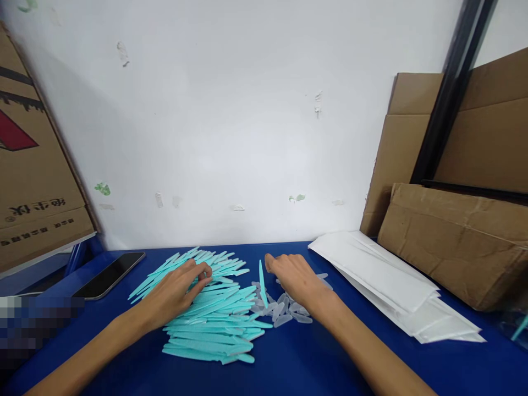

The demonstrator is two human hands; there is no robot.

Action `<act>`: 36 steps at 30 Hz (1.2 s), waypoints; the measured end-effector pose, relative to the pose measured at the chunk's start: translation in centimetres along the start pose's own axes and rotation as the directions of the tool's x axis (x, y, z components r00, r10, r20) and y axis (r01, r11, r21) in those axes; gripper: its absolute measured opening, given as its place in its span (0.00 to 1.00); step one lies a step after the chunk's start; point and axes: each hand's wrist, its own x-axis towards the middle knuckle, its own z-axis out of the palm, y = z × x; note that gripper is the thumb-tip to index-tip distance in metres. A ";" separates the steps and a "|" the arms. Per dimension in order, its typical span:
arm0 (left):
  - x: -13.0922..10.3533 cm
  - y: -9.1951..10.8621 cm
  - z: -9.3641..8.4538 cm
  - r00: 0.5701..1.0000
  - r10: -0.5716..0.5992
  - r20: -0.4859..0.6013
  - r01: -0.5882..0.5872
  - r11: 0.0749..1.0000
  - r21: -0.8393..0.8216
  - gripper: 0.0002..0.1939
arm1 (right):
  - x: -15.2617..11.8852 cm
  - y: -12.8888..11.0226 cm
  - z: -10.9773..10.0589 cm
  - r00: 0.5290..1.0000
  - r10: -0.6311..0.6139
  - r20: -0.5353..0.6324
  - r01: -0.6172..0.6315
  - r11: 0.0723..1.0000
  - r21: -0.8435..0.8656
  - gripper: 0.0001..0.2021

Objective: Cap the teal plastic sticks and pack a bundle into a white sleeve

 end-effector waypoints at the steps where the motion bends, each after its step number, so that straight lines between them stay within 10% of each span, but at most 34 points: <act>1: 0.0 0.0 0.0 1.000 0.016 -0.001 -0.016 1.000 -0.007 0.14 | 0.0 -0.1 -0.2 1.000 0.002 -0.019 -0.002 1.000 -0.024 0.21; 6: -0.2 -0.1 0.3 0.998 0.057 -0.018 -0.057 0.998 -0.021 0.13 | 0.0 0.0 -0.6 0.997 0.072 -0.033 -0.071 0.997 0.034 0.04; 15: -0.1 -0.3 0.8 0.995 0.089 -0.036 -0.090 0.996 -0.025 0.14 | -0.3 1.3 0.6 0.990 0.084 0.112 -0.093 0.993 0.073 0.05; 25: -0.3 0.8 0.1 0.995 0.089 -0.039 -0.092 0.993 -0.077 0.15 | 0.1 -1.7 -1.0 0.984 -0.098 -0.147 0.103 0.994 0.026 0.06; 36: -0.6 1.5 0.5 0.994 0.097 -0.055 -0.103 0.987 -0.125 0.13 | -0.1 -4.3 0.0 0.934 -0.128 -0.333 0.274 0.854 0.442 0.09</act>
